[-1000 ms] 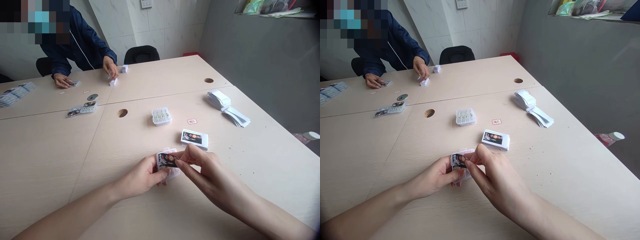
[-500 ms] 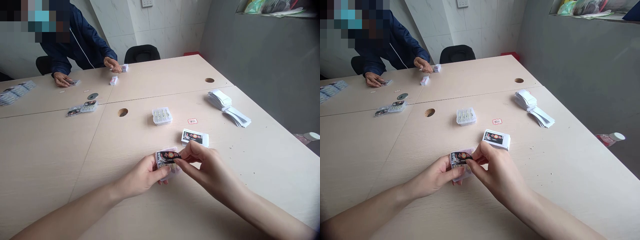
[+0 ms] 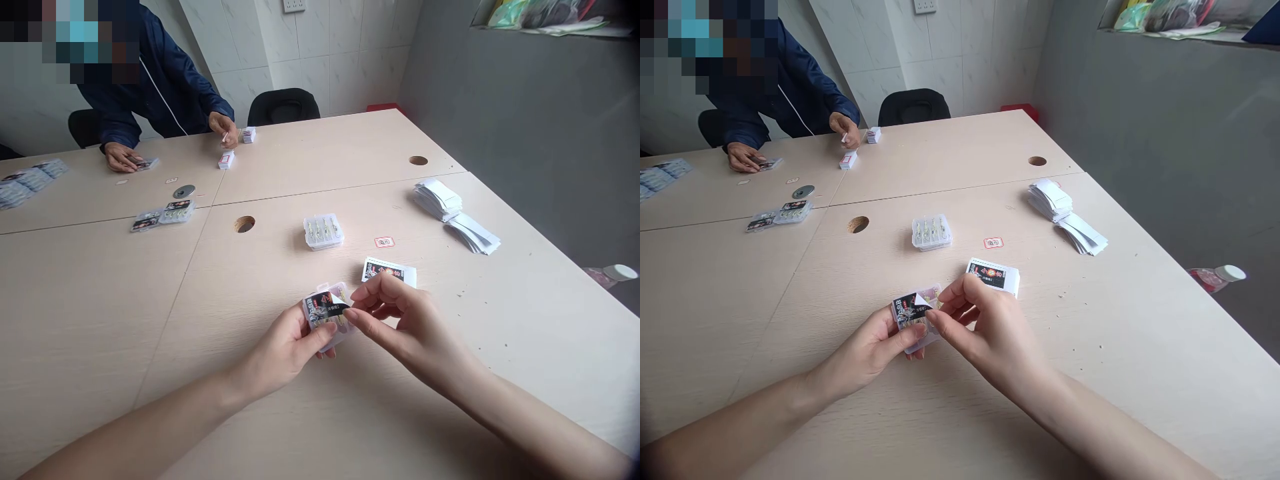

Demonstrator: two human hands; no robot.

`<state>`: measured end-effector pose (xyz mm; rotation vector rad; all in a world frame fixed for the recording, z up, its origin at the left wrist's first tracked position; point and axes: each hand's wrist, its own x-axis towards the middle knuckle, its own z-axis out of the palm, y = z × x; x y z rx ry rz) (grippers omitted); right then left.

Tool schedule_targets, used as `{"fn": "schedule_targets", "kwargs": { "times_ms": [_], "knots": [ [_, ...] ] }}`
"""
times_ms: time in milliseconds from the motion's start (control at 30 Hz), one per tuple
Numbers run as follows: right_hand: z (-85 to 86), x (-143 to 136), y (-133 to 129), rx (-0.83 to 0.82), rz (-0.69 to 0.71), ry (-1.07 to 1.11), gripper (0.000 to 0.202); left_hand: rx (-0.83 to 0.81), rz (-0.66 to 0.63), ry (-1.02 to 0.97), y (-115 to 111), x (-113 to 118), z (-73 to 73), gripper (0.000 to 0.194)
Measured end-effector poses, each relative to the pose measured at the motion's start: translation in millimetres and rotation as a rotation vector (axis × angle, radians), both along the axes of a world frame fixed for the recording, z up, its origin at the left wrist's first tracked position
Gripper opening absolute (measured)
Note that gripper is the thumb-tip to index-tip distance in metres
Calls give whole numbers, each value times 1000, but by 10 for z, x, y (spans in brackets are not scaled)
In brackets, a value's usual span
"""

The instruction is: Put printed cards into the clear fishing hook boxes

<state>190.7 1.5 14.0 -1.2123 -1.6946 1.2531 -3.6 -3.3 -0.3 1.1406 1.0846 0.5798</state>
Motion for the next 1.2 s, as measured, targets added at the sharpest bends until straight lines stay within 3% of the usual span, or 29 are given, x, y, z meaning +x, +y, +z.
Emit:
{"fn": "schedule_targets", "kwargs": {
  "times_ms": [167,567,1200],
  "knots": [
    [6,-22,-24,94,-24,-77,1,23,-26,-26,1,28,17,39],
    [23,-17,-17,147,-52,-125,10,30,-28,-59,-15,34,-8,42],
    [-33,-18,-14,410,-128,-403,5,77,-53,-23,-7,32,-7,14]
  ]
}}
